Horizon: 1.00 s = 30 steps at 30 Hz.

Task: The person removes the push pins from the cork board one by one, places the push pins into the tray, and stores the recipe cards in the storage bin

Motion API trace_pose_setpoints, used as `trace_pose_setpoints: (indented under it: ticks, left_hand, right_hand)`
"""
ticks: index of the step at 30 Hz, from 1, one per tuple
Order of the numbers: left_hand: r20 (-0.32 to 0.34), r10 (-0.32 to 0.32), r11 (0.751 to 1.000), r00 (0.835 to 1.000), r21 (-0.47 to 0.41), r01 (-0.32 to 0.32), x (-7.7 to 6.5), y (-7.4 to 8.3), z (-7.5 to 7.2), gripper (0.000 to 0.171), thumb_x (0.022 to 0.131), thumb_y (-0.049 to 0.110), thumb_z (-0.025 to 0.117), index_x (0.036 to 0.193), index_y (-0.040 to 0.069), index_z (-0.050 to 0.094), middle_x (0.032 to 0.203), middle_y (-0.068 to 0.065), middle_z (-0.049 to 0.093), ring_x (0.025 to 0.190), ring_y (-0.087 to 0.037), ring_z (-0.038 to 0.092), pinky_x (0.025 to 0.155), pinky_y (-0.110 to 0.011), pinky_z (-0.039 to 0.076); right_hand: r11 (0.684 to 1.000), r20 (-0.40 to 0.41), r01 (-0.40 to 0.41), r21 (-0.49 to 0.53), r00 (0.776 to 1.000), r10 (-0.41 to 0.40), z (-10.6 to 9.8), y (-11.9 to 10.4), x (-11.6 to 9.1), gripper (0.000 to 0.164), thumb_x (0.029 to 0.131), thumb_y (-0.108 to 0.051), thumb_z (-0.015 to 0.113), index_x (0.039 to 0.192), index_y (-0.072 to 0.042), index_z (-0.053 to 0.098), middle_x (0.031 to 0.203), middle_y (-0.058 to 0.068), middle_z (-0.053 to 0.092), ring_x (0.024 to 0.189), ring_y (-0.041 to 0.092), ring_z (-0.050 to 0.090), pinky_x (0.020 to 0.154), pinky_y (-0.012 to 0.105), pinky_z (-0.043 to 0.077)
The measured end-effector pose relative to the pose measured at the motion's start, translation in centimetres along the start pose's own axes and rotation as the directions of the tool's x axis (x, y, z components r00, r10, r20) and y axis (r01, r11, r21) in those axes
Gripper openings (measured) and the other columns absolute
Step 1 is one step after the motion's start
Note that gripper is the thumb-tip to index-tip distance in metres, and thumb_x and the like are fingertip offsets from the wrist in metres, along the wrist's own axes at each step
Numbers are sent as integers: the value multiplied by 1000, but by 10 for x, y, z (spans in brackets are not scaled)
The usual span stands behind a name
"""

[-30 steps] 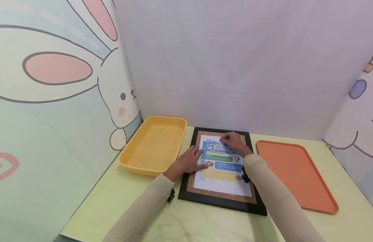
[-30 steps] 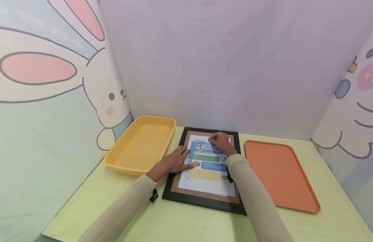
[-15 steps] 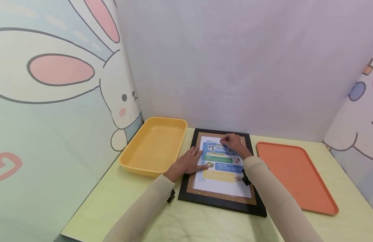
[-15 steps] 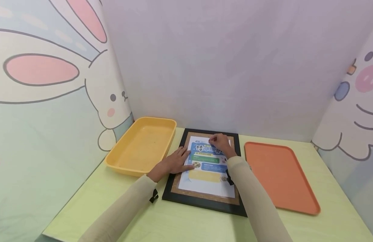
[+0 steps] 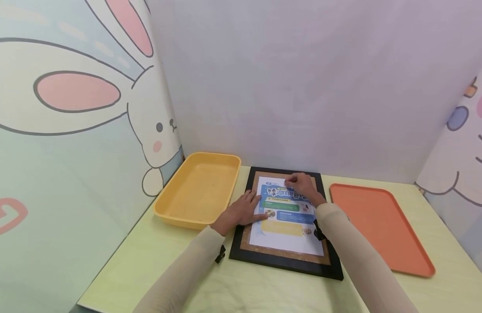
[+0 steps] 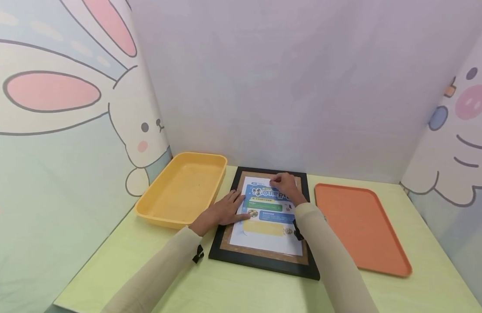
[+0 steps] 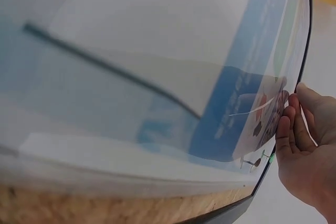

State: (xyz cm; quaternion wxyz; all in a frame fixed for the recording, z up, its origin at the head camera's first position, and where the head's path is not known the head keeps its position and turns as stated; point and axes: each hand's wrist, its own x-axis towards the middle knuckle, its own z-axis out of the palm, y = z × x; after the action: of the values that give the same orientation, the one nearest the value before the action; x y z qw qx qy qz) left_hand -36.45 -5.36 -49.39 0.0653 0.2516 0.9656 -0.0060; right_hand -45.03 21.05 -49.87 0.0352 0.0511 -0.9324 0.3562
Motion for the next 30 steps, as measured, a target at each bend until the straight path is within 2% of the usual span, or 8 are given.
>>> trace_pose_setpoints:
  ticks: [21, 30]
  left_hand:
    - [-20, 3, 1000, 1000, 3, -3, 0, 1, 2, 95, 97, 77, 43, 165, 14, 28, 172, -11, 21, 159, -29, 19, 126, -43, 24]
    - [-8, 7, 1000, 1000, -9, -7, -1, 0, 2, 95, 97, 78, 42, 166, 14, 26, 173, -10, 18, 159, -30, 17, 126, -44, 24]
  right_hand:
    - [1000, -18, -11, 1, 1000, 11, -8, 1, -5, 21, 100, -18, 71, 114, -3, 75, 112, 18, 75, 105, 33, 68, 98, 50, 51]
    - [999, -2, -38, 10, 999, 38, -14, 11, -7, 23, 102, -19, 68, 117, -2, 74, 117, 20, 73, 111, 35, 67, 99, 50, 51]
